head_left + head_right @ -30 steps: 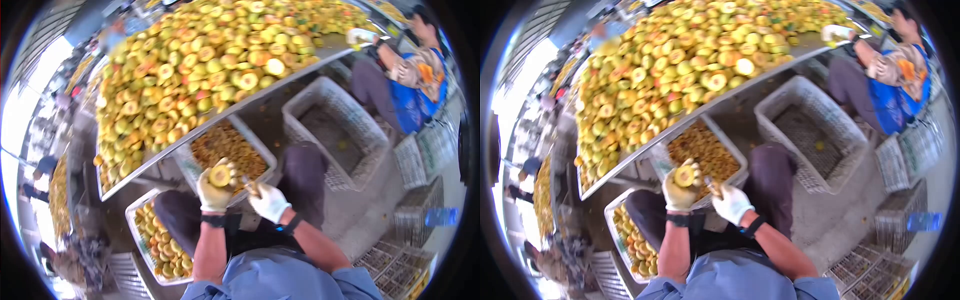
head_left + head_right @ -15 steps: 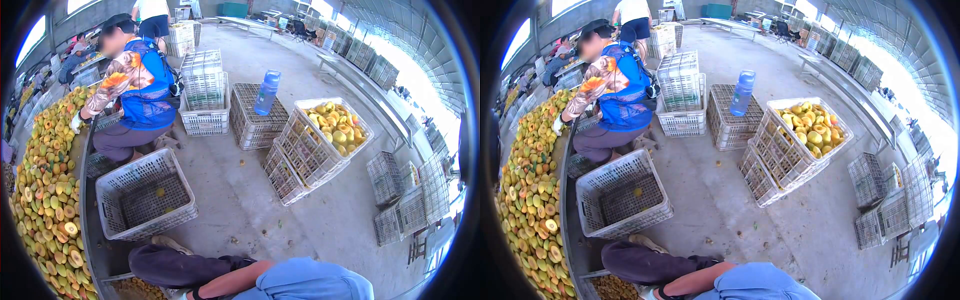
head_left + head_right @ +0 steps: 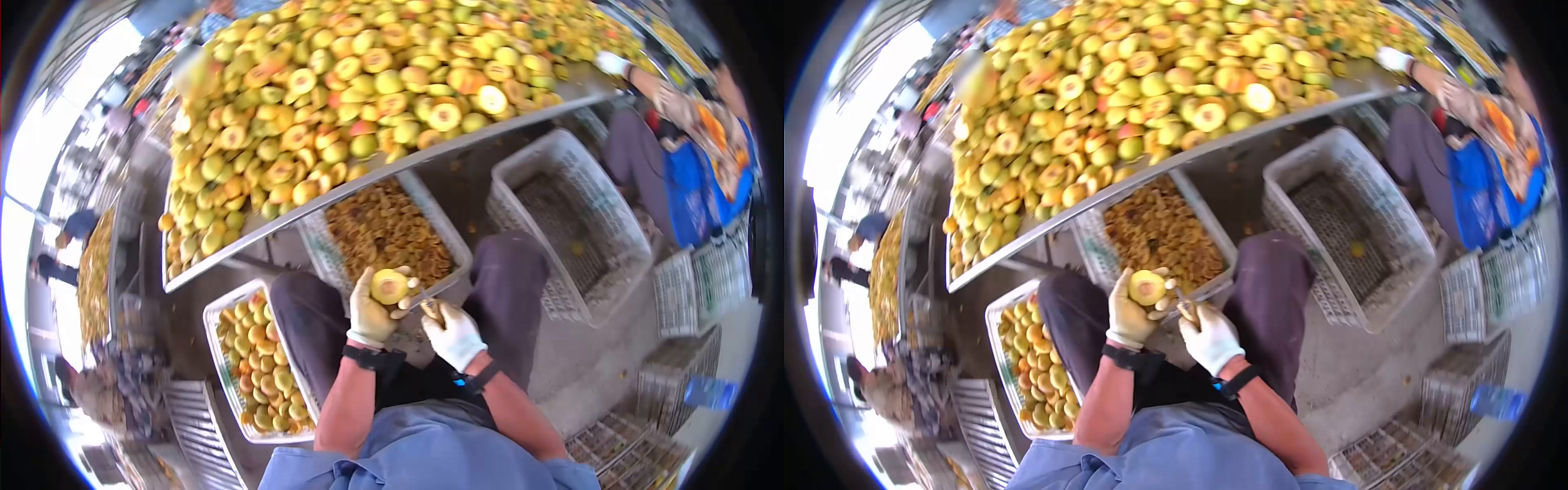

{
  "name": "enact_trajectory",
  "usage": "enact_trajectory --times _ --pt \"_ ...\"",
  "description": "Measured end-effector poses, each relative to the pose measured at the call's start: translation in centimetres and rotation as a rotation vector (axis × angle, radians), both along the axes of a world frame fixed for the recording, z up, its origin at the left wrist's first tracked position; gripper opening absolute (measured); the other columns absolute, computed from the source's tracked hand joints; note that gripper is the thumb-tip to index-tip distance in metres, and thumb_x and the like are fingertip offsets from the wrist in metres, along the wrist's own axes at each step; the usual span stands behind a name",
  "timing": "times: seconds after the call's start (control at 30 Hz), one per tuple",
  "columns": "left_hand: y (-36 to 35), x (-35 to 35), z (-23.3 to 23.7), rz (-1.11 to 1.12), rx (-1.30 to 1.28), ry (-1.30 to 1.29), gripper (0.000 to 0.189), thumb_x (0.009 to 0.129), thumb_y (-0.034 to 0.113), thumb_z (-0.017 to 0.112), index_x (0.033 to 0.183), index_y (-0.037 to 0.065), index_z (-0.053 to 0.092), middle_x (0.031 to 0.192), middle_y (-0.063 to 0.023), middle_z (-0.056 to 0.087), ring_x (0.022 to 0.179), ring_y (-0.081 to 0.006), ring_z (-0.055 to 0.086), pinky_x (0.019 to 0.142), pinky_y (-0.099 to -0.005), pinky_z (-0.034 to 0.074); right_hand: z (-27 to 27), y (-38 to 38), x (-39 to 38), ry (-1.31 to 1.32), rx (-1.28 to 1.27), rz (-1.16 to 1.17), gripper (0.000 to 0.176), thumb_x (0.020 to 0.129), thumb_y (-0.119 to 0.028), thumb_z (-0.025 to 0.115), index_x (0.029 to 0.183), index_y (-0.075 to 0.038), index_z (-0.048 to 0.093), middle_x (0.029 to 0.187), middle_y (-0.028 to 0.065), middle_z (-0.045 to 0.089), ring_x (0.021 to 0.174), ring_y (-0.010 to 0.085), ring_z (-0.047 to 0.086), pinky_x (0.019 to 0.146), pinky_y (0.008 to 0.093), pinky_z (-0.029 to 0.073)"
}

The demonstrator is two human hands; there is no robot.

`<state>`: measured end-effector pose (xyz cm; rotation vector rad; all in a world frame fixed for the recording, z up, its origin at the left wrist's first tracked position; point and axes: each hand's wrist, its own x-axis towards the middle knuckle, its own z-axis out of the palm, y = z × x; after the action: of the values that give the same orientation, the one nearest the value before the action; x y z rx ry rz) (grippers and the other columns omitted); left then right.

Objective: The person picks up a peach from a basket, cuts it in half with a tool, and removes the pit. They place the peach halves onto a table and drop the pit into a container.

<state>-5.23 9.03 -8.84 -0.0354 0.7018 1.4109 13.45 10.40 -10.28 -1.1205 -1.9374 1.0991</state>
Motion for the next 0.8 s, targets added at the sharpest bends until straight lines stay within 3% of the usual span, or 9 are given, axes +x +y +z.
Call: enact_trajectory --times 0.03,0.1,0.17,0.2,0.23,0.3,0.33,0.63,0.8 --pt "-0.4 -0.6 -0.7 0.002 0.025 0.018 0.067 0.099 0.056 0.037 0.121 -0.004 0.056 0.103 -0.0197 0.065 0.063 -0.0212 0.059 0.044 -0.0240 0.037 0.3 0.3 -0.4 0.011 -0.096 0.056 0.026 0.089 -0.015 0.067 0.110 0.000 0.064 0.084 0.0154 0.067 0.071 0.0271 0.067 0.066 0.0368 0.054" --pt "-1.1 -1.0 -1.4 0.046 0.041 0.019 0.065 0.099 0.054 0.035 0.120 -0.004 0.057 0.102 -0.0185 0.066 0.065 -0.0218 0.060 0.044 -0.0246 0.037 0.7 0.6 -1.2 0.066 -0.215 0.110 0.025 0.089 -0.021 0.066 0.108 -0.004 0.064 0.089 0.0187 0.068 0.079 0.0396 0.066 0.069 0.0466 0.053" --pt "-1.3 -1.0 -1.4 0.142 -0.095 0.041 0.063 0.099 0.050 0.036 0.121 -0.005 0.056 0.105 -0.0180 0.065 0.060 -0.0209 0.056 0.042 -0.0248 0.032 0.3 0.6 -1.9 0.063 -0.266 0.176 0.028 0.090 -0.022 0.067 0.110 -0.004 0.063 0.087 0.0196 0.067 0.079 0.0412 0.065 0.068 0.0480 0.053" --pt "-1.7 -1.8 -2.3 0.098 0.051 -0.056 0.058 0.097 0.043 0.036 0.125 -0.005 0.055 0.112 -0.0204 0.064 0.073 -0.0263 0.062 0.051 -0.0296 0.046 0.3 0.7 -2.1 0.025 -0.239 0.217 0.028 0.090 -0.023 0.067 0.110 -0.004 0.062 0.087 0.0203 0.067 0.079 0.0417 0.065 0.068 0.0486 0.052" --pt "-2.0 -1.8 -2.8 0.108 0.049 -0.058 0.058 0.097 0.043 0.036 0.125 -0.005 0.055 0.112 -0.0204 0.064 0.073 -0.0263 0.062 0.051 -0.0296 0.046 0.5 0.8 -2.3 -0.016 -0.212 0.251 0.029 0.090 -0.024 0.067 0.111 -0.004 0.061 0.086 0.0210 0.067 0.080 0.0422 0.065 0.068 0.0491 0.052" --pt "-1.8 -1.3 -2.7 0.194 0.066 -0.002 0.056 0.094 0.035 0.037 0.130 -0.006 0.052 0.122 -0.0229 0.060 0.094 -0.0338 0.063 0.077 -0.0410 0.054 1.3 0.9 -2.9 -0.027 -0.193 0.257 0.027 0.090 -0.026 0.066 0.104 -0.004 0.059 0.084 0.0212 0.066 0.078 0.0424 0.064 0.067 0.0507 0.051" --pt "-1.8 -1.3 -3.1 0.202 0.114 -0.059 0.056 0.091 0.030 0.038 0.133 -0.006 0.050 0.127 -0.0244 0.057 0.109 -0.0389 0.059 0.099 -0.0509 0.047 1.3 0.9 -3.0 -0.143 -0.080 0.228 0.026 0.089 -0.026 0.066 0.101 -0.004 0.058 0.083 0.0209 0.066 0.077 0.0423 0.064 0.067 0.0510 0.051" --pt "-0.3 -0.4 -3.2 0.250 0.153 -0.212 0.053 0.093 0.030 0.045 0.135 -0.003 0.048 0.130 -0.0244 0.056 0.116 -0.0395 0.057 0.103 -0.0508 0.046 1.4 0.7 -4.5 -0.418 0.075 0.152 0.020 0.082 -0.016 0.065 0.095 -0.006 0.054 0.087 0.0194 0.059 0.077 0.0417 0.061 0.067 0.0508 0.050" --pt "-0.6 -0.7 -3.5 0.186 0.173 -0.080 0.050 0.100 0.033 0.047 0.142 0.006 0.046 0.135 -0.0188 0.055 0.114 -0.0358 0.059 0.099 -0.0482 0.049 -0.3 0.5 -4.0 -0.286 0.034 0.147 0.019 0.083 -0.016 0.067 0.089 -0.002 0.056 0.076 0.0202 0.062 0.071 0.0385 0.063 0.063 0.0471 0.049"
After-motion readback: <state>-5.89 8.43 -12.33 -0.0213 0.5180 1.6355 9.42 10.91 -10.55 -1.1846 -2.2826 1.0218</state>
